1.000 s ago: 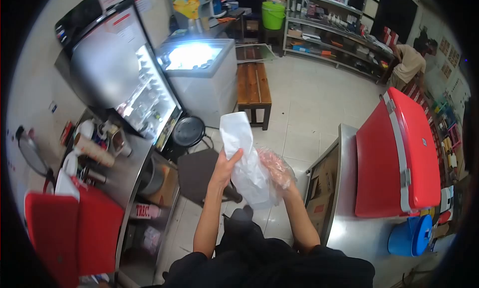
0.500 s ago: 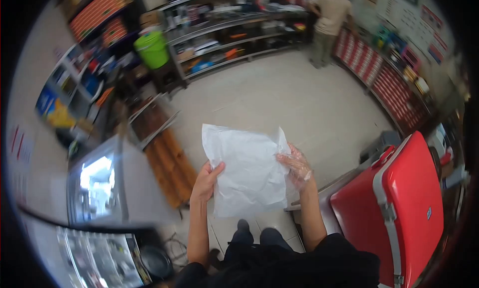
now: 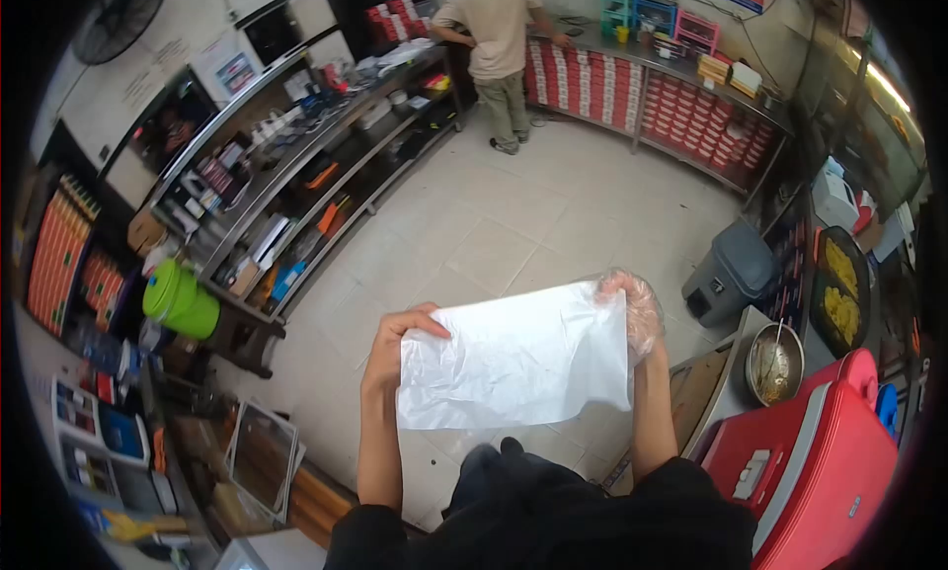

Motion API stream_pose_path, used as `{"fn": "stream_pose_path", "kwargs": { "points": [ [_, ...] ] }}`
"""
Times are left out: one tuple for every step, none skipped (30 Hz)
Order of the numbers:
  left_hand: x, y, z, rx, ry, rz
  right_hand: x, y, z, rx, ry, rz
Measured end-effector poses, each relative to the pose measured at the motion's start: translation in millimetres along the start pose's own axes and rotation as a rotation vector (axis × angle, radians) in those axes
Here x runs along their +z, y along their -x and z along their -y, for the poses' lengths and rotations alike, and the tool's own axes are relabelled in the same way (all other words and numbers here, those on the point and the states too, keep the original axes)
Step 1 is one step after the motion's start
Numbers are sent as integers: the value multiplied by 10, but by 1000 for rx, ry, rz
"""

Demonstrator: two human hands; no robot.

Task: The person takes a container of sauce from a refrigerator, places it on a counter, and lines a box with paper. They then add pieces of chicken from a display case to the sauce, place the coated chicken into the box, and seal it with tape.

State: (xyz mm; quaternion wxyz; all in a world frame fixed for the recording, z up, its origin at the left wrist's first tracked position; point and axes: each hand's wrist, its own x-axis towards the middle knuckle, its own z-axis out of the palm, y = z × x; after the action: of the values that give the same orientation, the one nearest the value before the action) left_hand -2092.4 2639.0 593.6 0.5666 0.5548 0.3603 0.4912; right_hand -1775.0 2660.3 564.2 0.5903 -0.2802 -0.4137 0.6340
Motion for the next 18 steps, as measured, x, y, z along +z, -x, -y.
{"fn": "stream_pose_path", "kwargs": {
  "points": [
    [-57,-300,5,106,17,144,-51,-199,28,-3,12,-22],
    [-84,-618,2,135,8,162,-126,-425,55,-81,46,17],
    [-70,-911,-4,144,21,184,-204,-678,93,-164,83,59],
    [26,-1192,-85,5,160,16,-238,-904,132,-154,93,13],
    [96,-1498,-91,-142,295,-149,-322,-1146,143,-173,108,-4],
    [114,-1818,35,-118,353,-130,-436,-1398,134,-178,101,45],
    [38,-2141,236,-117,359,-99,-574,-1636,117,-183,95,92],
    [-74,-2511,470,-86,296,-97,-729,-1914,92,-192,172,100],
    [-159,-2839,674,-53,233,-98,-860,-2150,112,-207,182,78],
    [-190,-3138,764,-52,237,-70,-942,-2402,166,-138,135,93],
    [-226,-3447,816,-45,195,-68,-1028,-2684,199,-73,86,110],
    [-238,-3805,848,-33,160,-68,-1126,-2988,215,-95,100,95],
    [-239,-4193,884,-24,177,-44,-1237,-3277,245,-181,272,124],
    [-221,-4522,933,-63,219,-20,-1365,-3500,328,-247,450,154],
    [-152,-4835,985,-111,263,-1,-1506,-3698,457,-231,476,139],
    [-45,-5158,986,-127,279,15,-1641,-3871,574,-199,569,130],
    [66,-5505,953,-205,283,66,-1790,-4029,662,-172,648,111],
    [181,-5836,959,-284,280,123,-1982,-4185,736,-171,644,74]
  ]
}}
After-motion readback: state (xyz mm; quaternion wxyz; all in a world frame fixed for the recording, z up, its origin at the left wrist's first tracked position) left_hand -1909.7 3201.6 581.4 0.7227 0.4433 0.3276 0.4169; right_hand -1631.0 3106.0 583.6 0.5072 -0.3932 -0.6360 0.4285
